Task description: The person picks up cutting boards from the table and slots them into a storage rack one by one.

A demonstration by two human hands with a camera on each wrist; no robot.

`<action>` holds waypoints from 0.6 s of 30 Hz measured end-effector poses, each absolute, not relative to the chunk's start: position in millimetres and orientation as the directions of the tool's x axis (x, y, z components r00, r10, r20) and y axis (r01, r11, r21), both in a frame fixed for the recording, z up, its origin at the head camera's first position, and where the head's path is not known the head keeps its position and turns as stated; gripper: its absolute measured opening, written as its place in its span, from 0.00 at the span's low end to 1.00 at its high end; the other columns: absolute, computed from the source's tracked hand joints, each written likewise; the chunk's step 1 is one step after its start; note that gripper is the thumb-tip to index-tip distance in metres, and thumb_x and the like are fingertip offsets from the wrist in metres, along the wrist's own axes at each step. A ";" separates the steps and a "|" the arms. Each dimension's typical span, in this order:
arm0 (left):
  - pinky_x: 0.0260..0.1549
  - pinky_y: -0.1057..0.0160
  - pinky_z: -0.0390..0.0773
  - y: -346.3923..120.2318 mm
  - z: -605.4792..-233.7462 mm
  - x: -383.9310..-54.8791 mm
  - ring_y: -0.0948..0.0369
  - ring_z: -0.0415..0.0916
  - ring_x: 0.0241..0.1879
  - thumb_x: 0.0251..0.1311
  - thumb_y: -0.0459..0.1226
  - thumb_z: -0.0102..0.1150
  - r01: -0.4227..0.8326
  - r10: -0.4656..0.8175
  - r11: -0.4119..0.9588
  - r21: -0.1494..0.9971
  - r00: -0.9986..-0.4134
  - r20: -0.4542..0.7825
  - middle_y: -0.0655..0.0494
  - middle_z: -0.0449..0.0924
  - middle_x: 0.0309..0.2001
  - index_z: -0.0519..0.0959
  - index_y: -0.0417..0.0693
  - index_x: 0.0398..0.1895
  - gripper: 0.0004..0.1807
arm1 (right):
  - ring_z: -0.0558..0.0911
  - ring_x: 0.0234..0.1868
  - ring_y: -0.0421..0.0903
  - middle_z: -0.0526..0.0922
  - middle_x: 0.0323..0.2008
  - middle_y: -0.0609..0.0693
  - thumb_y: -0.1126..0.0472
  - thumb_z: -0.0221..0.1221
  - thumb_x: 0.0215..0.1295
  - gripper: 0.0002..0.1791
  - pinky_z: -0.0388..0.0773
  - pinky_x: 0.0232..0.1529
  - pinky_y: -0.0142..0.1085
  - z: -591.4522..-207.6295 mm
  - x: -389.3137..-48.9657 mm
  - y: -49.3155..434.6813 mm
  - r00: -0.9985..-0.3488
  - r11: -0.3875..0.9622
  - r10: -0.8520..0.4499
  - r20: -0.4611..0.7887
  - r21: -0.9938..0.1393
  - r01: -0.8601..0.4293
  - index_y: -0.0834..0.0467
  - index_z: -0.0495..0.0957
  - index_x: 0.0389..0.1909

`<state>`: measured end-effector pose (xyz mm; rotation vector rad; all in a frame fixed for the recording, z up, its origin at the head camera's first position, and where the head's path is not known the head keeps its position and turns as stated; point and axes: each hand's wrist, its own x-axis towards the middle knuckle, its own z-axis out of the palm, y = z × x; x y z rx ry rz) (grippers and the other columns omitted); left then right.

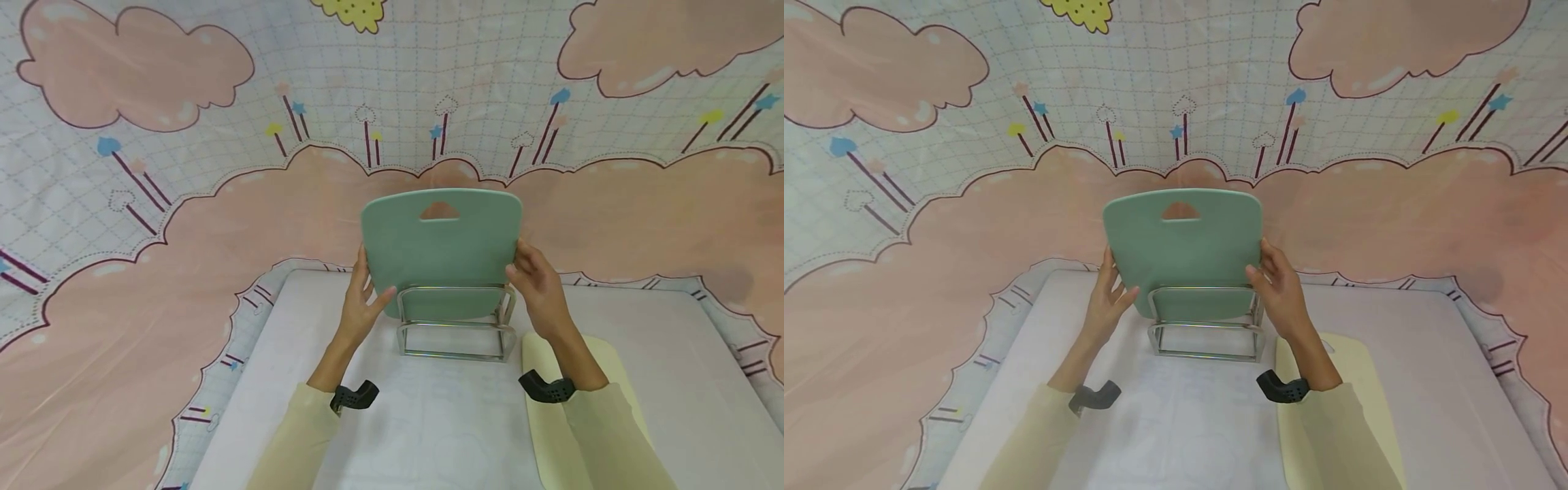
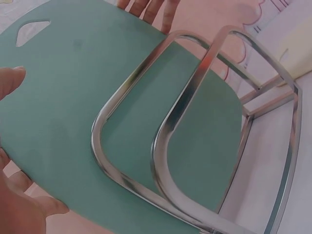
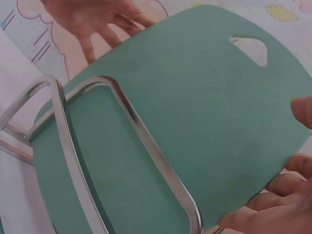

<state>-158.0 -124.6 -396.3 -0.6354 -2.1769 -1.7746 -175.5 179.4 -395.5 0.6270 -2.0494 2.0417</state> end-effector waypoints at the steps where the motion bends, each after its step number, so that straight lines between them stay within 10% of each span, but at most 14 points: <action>1: 0.62 0.37 0.52 -123.9 -396.2 -157.8 0.45 0.40 0.72 0.59 0.24 0.54 0.485 0.168 0.159 0.860 -0.871 0.461 0.39 0.39 0.74 0.34 0.38 0.75 0.48 | 0.59 0.69 0.60 0.61 0.67 0.67 0.69 0.48 0.72 0.29 0.64 0.60 0.27 -395.4 -175.5 179.9 -0.894 -0.037 -0.166 0.416 -0.909 -0.416 0.64 0.54 0.72; 18: 0.63 0.39 0.50 -114.8 -399.3 -160.3 0.47 0.36 0.73 0.60 0.24 0.53 0.472 0.209 0.151 0.869 -0.874 0.439 0.41 0.31 0.75 0.32 0.38 0.75 0.49 | 0.62 0.67 0.57 0.62 0.66 0.68 0.68 0.49 0.72 0.27 0.65 0.59 0.27 -396.1 -177.3 190.2 -0.910 -0.023 -0.118 0.398 -0.917 -0.398 0.67 0.58 0.69</action>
